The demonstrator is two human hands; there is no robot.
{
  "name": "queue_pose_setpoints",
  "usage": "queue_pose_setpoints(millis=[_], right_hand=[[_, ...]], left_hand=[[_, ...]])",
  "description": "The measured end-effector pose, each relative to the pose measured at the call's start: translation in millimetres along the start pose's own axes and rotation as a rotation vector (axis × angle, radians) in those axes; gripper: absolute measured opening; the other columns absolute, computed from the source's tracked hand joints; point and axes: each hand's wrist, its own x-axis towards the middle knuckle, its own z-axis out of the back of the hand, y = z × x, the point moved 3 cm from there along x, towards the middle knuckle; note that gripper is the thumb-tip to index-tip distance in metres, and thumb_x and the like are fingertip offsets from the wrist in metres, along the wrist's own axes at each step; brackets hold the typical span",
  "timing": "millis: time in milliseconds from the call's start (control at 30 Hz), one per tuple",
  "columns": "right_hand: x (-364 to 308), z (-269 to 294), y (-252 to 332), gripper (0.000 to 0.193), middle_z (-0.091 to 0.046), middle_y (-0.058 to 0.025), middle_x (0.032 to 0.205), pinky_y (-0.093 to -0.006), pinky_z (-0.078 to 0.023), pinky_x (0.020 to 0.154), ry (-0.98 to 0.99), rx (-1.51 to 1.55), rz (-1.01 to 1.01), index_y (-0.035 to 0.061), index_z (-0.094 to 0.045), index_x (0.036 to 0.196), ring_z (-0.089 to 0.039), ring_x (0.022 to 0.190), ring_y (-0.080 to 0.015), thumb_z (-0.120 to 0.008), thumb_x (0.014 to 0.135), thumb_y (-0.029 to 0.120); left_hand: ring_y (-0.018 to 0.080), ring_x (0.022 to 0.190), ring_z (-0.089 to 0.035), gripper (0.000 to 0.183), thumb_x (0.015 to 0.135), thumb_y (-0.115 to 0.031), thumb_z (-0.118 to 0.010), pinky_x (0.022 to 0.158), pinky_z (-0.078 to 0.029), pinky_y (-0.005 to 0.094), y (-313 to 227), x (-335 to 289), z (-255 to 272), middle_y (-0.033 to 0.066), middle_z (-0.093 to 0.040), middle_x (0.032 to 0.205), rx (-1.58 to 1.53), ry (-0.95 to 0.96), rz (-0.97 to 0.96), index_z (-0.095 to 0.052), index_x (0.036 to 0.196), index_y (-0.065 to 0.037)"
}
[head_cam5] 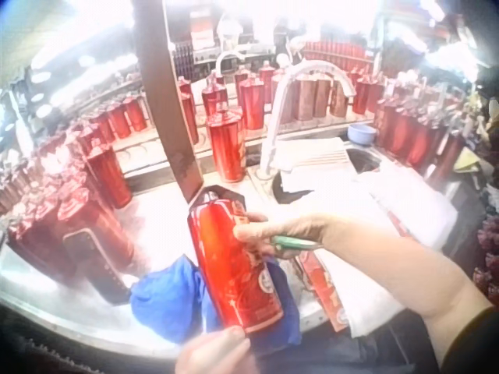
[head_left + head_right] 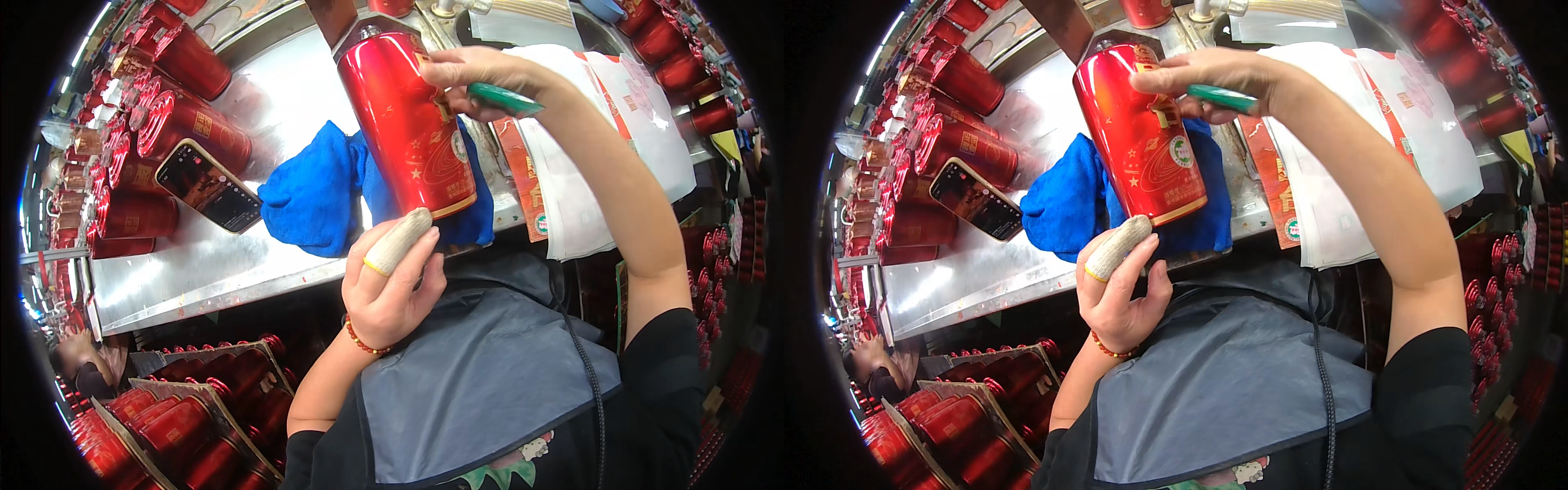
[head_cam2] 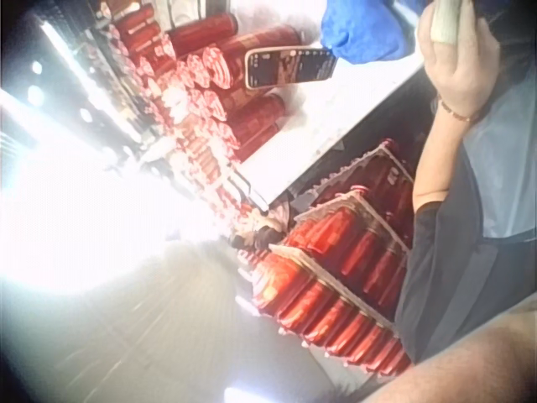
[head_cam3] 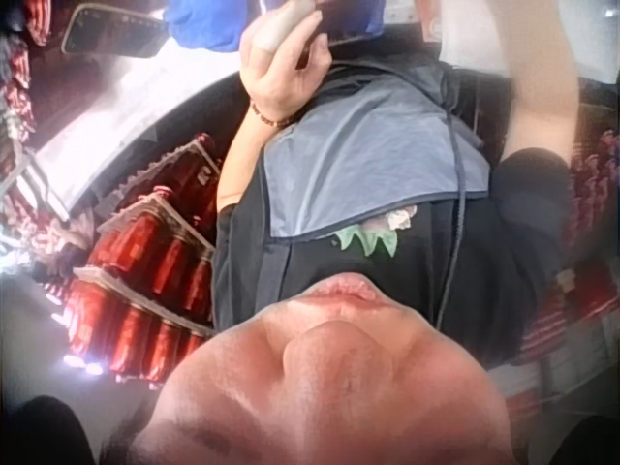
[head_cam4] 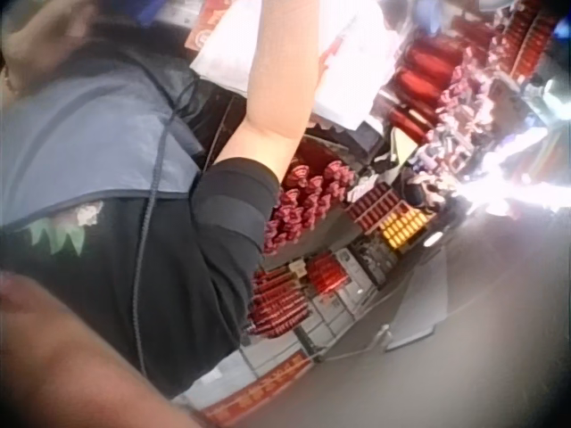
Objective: The person applies a gold sticker to the bottom edge of a red cylindrical container, then uses a green plastic card to smooth and press the sticker firmly onto the surface. The person repeats this process on a second container.
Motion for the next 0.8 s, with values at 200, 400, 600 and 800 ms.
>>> queue_pose_setpoints(millis=[200, 400, 600, 800], right_hand=[[-2, -21, 10, 0.093, -0.072, -0.0149, 0.117, -0.0353, -0.059, 0.091, -0.072, -0.057, 0.098, 0.002, -0.055, 0.131, -0.073, 0.102, -0.0225, -0.086, 0.069, 0.064], [0, 3, 11, 0.091, -0.072, -0.0118, 0.104, -0.0247, -0.057, 0.072, -0.125, -0.28, -0.006, 0.0003, -0.053, 0.134, -0.072, 0.085, -0.0144, -0.081, 0.077, 0.065], [15, -9, -12, 0.099, -0.073, -0.0101, 0.088, -0.0217, -0.055, 0.06, -0.145, -0.034, 0.098, -0.0062, -0.063, 0.126, -0.072, 0.075, -0.0119, -0.089, 0.063, 0.066], [5, -13, 22, 0.102, -0.07, -0.0215, 0.12, -0.034, -0.059, 0.091, -0.223, -0.454, -0.031, -0.002, -0.055, 0.134, -0.072, 0.106, -0.0273, -0.084, 0.068, 0.07]], left_hand=[[0.0318, 0.106, -0.067, 0.039, 0.072, 0.001, -0.081, 0.092, -0.056, 0.0393, -2, 8, 1, 0.0141, -0.073, 0.115, 0.007, 0.037, -0.04, -0.075, 0.11, -0.002], [0.0301, 0.103, -0.068, 0.038, 0.072, -0.001, -0.082, 0.089, -0.058, 0.038, -7, 16, 6, 0.0138, -0.072, 0.115, 0.057, 0.088, -0.087, -0.075, 0.109, 0.0], [0.0294, 0.101, -0.069, 0.035, 0.073, -0.002, -0.081, 0.088, -0.058, 0.0369, -9, 19, 6, 0.0142, -0.072, 0.115, 0.081, 0.106, -0.101, -0.075, 0.107, 0.001], [0.0311, 0.104, -0.068, 0.038, 0.072, -0.002, -0.082, 0.091, -0.057, 0.0384, -11, 19, 8, 0.0141, -0.072, 0.115, 0.097, 0.153, -0.091, -0.076, 0.11, -0.002]])
